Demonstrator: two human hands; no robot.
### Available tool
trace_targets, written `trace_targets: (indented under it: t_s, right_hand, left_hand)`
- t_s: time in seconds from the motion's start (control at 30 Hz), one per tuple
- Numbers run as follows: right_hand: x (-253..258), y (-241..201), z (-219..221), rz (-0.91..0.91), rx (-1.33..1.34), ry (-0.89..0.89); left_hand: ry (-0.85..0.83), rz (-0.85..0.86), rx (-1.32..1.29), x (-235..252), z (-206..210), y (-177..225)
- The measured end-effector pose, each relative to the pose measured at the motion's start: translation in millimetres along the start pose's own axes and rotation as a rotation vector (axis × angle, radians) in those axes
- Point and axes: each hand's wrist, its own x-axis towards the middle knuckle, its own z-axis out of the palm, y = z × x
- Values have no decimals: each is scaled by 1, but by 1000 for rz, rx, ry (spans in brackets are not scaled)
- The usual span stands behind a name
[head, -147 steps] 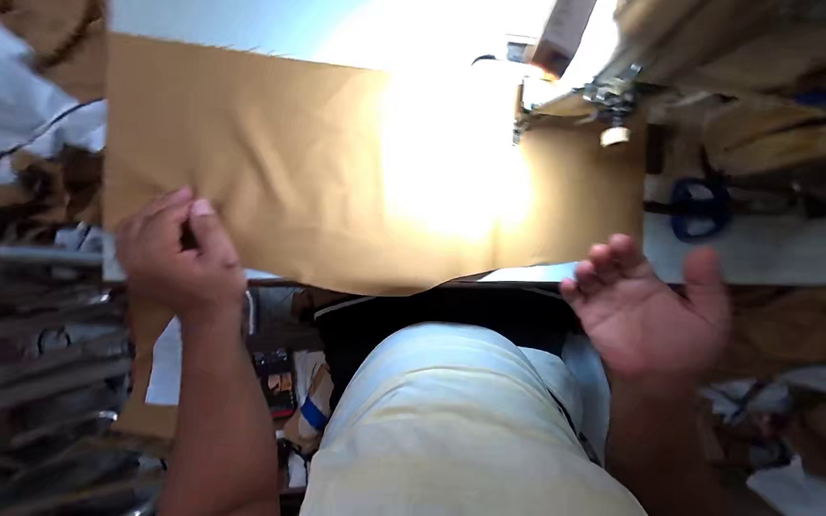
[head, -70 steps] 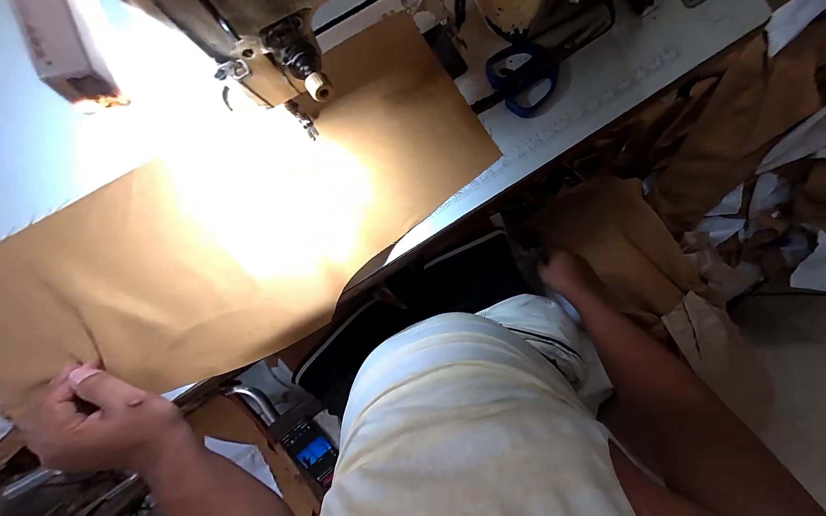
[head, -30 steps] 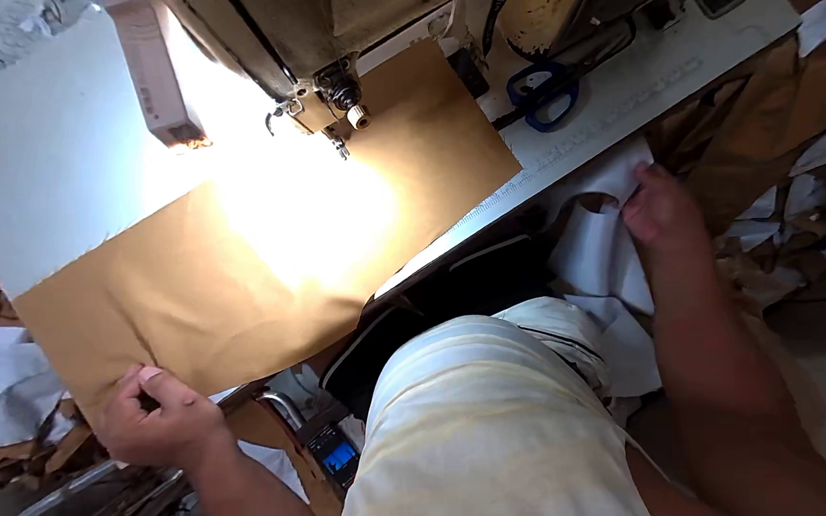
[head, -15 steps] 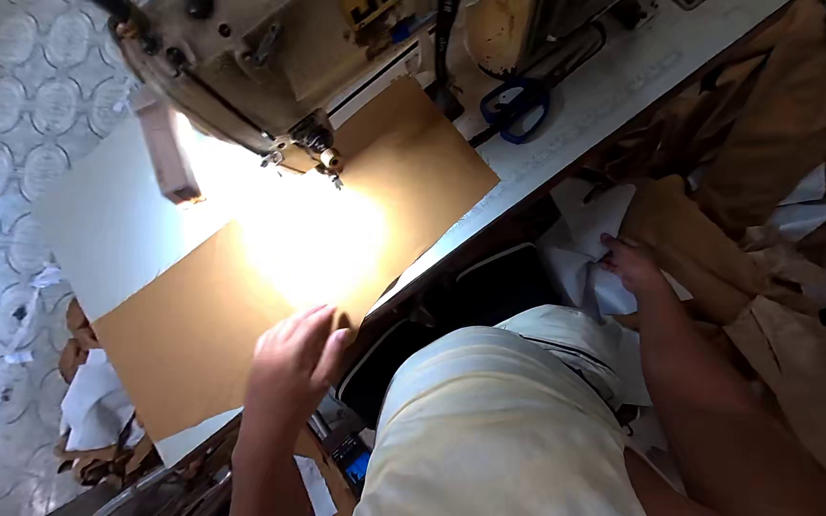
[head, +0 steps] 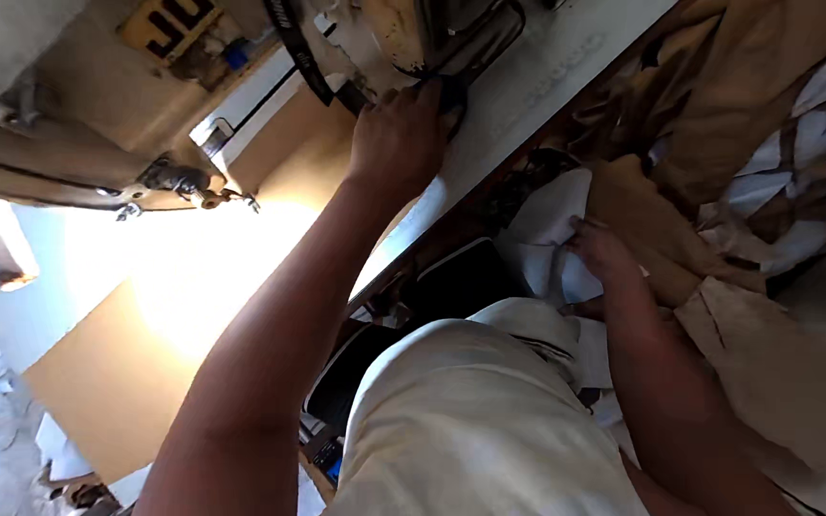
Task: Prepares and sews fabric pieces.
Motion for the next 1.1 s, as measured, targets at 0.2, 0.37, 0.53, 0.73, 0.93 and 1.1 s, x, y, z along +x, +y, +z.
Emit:
trace_targets:
  t_s: [0.2, 0.37, 0.53, 0.73, 0.93, 1.1]
  right_hand:
    - [-36, -67, -35, -282, 125, -41]
    - [-59, -118, -8, -538, -222, -26]
    - [-79, -141, 41, -744, -375, -157]
    - [-92, -143, 62, -850, -484, -195]
    - [-102, -147, 63, -863, -493, -197]
    - [-98, -146, 55, -891, -479, -209]
  left_hand:
    - [-114, -106, 32, -1, -15, 2]
    - [-222, 49, -217, -64, -26, 7]
    - [-496, 161, -176, -121, 25, 41]
    - [-519, 146, -131, -111, 27, 54]
    - [-514, 223, -153, -103, 18, 67]
    - [-562, 205, -177, -108, 19, 54]
